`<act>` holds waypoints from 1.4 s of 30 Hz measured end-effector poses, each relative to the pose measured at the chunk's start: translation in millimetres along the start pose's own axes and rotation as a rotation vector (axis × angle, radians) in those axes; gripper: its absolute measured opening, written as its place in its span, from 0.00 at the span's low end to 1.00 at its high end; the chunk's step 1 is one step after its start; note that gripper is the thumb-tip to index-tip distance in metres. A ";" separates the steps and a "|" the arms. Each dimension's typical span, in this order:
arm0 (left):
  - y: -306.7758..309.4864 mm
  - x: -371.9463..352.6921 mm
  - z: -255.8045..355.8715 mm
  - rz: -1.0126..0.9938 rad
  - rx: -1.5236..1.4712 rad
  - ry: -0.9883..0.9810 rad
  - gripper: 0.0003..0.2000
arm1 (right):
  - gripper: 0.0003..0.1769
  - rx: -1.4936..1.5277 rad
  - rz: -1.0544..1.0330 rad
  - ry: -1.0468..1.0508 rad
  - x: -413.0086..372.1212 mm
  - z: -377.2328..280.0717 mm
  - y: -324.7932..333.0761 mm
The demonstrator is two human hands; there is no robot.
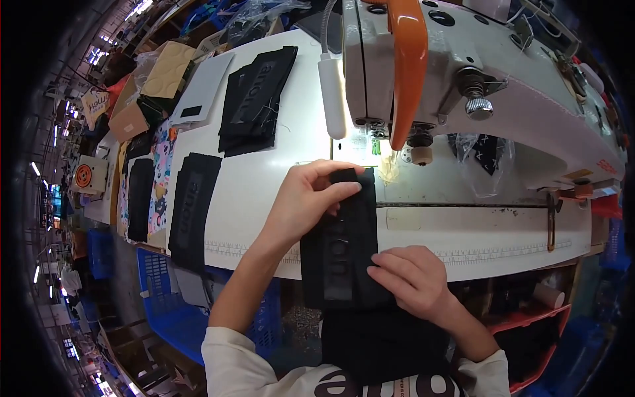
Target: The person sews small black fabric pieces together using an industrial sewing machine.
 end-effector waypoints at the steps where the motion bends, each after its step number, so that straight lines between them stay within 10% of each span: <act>1: 1.3 5.4 -1.7 0.000 0.001 0.001 0.08 | 0.16 -0.035 -0.024 0.005 3.1 -1.3 -0.7; 25: -5.7 30.5 -4.2 0.128 0.349 -0.039 0.07 | 0.16 -0.073 -0.198 -0.025 2.9 -2.0 -7.6; 28: -12.7 22.1 5.4 0.253 0.784 -0.370 0.07 | 0.15 -0.066 -0.263 -0.048 8.8 -8.3 -1.0; 42: -14.7 38.6 2.0 0.143 0.819 -0.478 0.05 | 0.10 -0.177 -0.269 0.082 13.3 -1.6 -4.9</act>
Point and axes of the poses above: each hand's wrist, its own x-axis towards the middle knuckle, its own y-axis out of the back of the hand, z = x × y, the point moved 4 cm from there along x, towards the middle knuckle, and after that the axes turned 4 degrees about -x, right-handed, at the moved point
